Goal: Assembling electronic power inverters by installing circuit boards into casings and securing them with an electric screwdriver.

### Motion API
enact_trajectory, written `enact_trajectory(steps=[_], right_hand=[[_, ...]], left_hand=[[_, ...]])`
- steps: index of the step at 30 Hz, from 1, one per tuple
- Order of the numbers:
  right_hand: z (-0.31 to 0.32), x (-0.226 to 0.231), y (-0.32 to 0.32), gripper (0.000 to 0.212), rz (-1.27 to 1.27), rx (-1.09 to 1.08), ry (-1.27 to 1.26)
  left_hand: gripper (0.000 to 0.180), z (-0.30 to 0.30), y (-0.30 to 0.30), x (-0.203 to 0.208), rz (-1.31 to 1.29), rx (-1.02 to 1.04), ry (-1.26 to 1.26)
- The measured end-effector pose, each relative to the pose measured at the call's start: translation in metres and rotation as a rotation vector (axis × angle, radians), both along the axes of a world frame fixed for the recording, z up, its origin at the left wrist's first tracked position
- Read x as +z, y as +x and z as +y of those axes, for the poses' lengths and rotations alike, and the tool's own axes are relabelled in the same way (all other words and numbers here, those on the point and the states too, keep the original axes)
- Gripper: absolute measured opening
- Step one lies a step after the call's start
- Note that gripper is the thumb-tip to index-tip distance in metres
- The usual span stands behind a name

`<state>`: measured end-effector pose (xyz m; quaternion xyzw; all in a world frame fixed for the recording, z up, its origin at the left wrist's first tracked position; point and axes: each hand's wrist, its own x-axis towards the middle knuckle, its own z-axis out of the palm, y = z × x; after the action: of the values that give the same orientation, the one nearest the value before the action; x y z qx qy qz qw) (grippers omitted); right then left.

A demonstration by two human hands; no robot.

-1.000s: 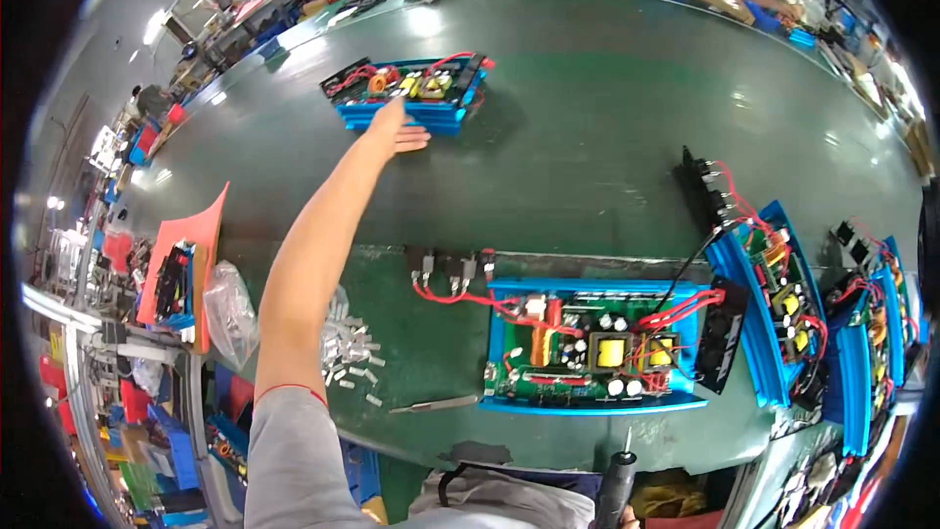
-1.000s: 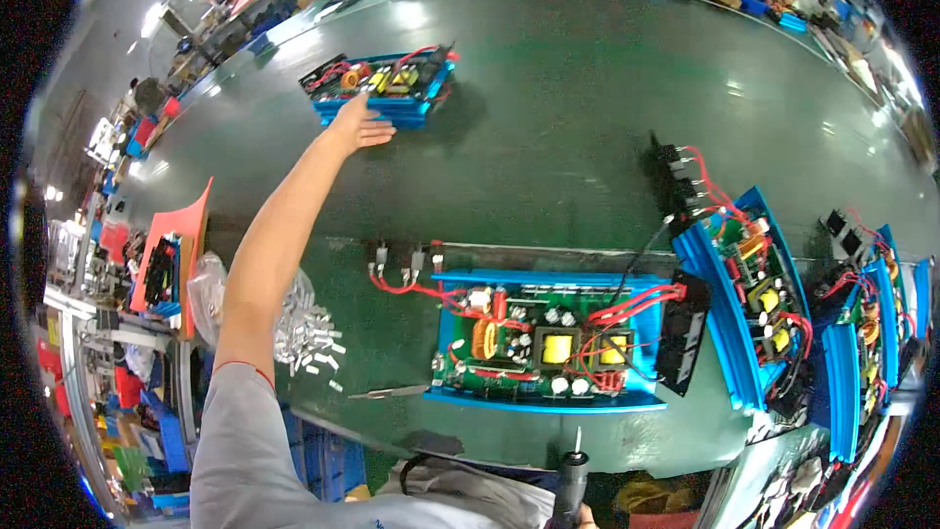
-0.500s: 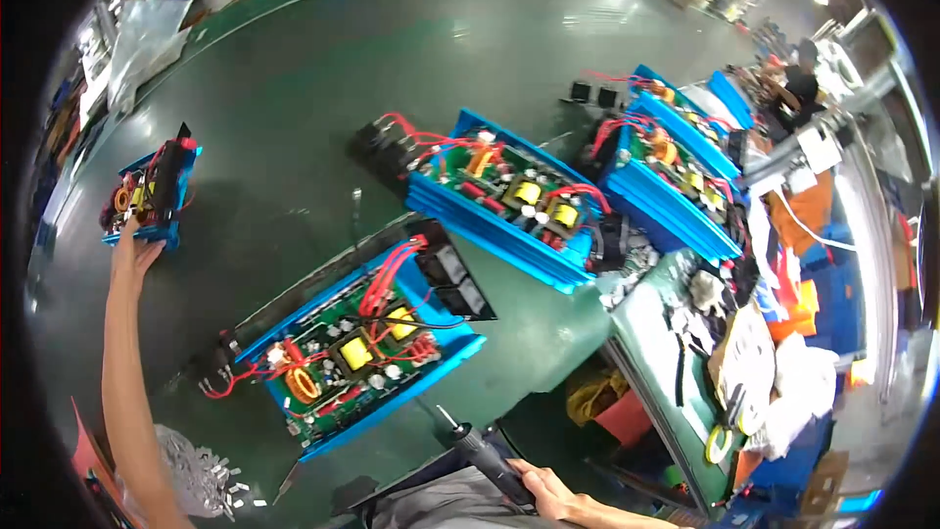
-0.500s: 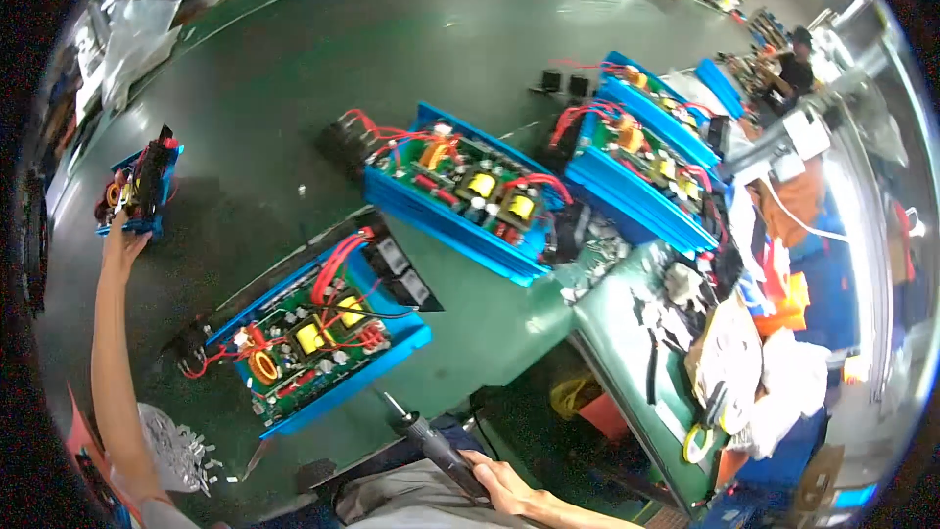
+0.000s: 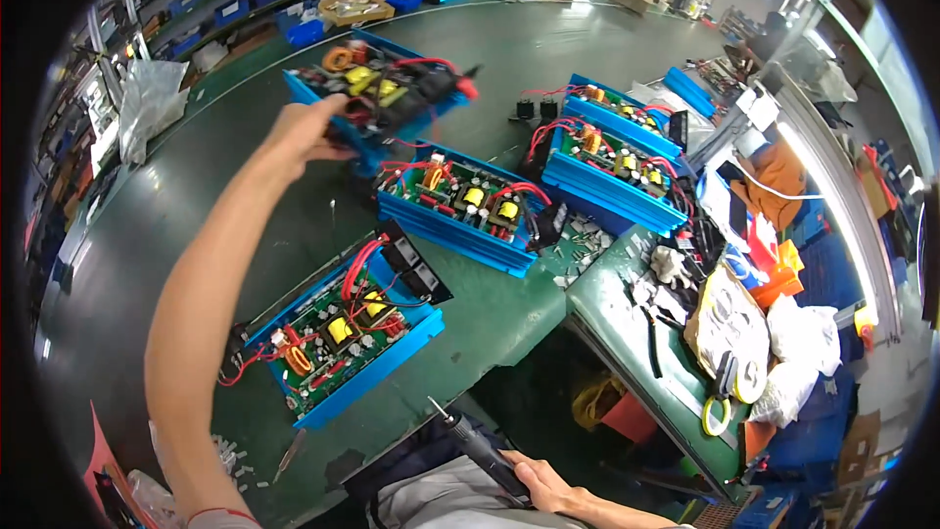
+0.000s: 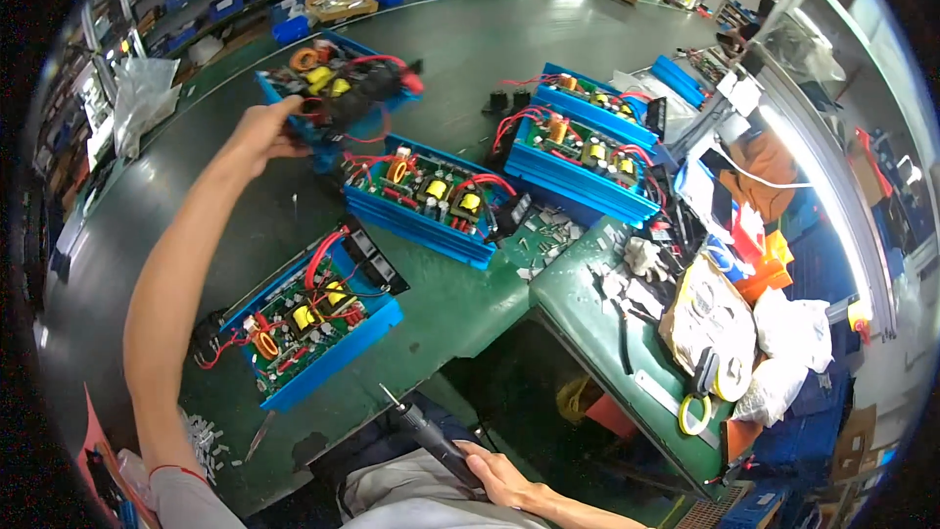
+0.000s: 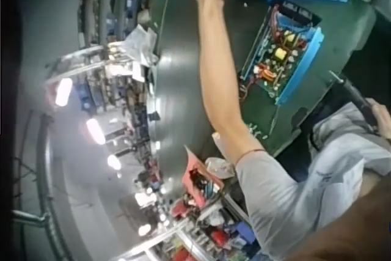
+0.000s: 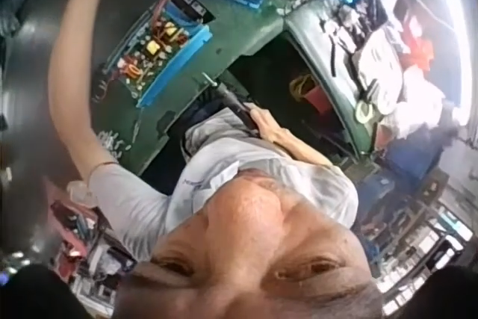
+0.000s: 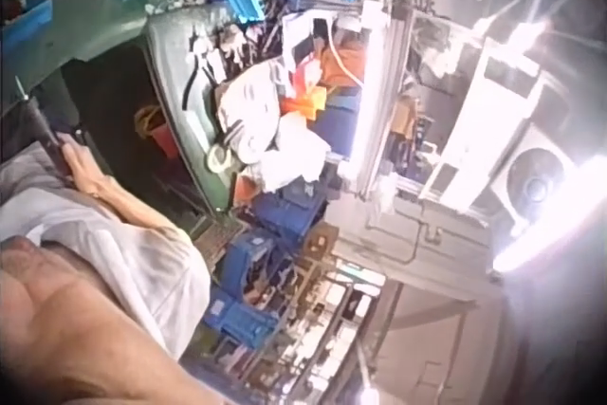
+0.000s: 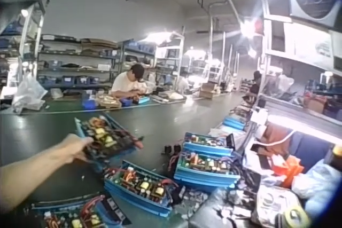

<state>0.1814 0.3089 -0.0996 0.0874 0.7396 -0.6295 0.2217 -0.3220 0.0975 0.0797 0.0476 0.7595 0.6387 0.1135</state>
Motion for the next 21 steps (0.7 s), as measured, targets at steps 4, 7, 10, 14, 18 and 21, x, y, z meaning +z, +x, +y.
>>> enact_trajectory(steps=[4,7,10,14,18,21], right_hand=[[0.000,0.003,0.012,0.058,-0.056,-0.035,-0.064],[-0.003,-0.008,0.024,0.058,0.101,-0.089,-0.004],[-0.007,0.031,0.022,0.051,-0.118,-0.241,0.012],[-0.003,0.049,0.024,0.051,-0.180,-0.361,-0.029],[0.000,0.045,0.028,0.051,-0.102,-0.423,-0.006],[0.003,0.041,0.027,0.050,-0.144,-0.439,0.000]], left_hand=[[0.043,0.099,0.015,0.019,-0.020,-0.106,0.059],[0.045,0.167,0.019,0.030,0.042,-0.242,0.001],[0.055,0.221,0.026,0.035,0.176,-0.328,-0.021],[0.054,0.288,0.033,0.029,0.283,-0.415,-0.197],[0.051,0.308,0.046,0.027,0.305,-0.492,-0.318],[0.050,0.331,0.044,0.012,0.288,-0.522,-0.358]])
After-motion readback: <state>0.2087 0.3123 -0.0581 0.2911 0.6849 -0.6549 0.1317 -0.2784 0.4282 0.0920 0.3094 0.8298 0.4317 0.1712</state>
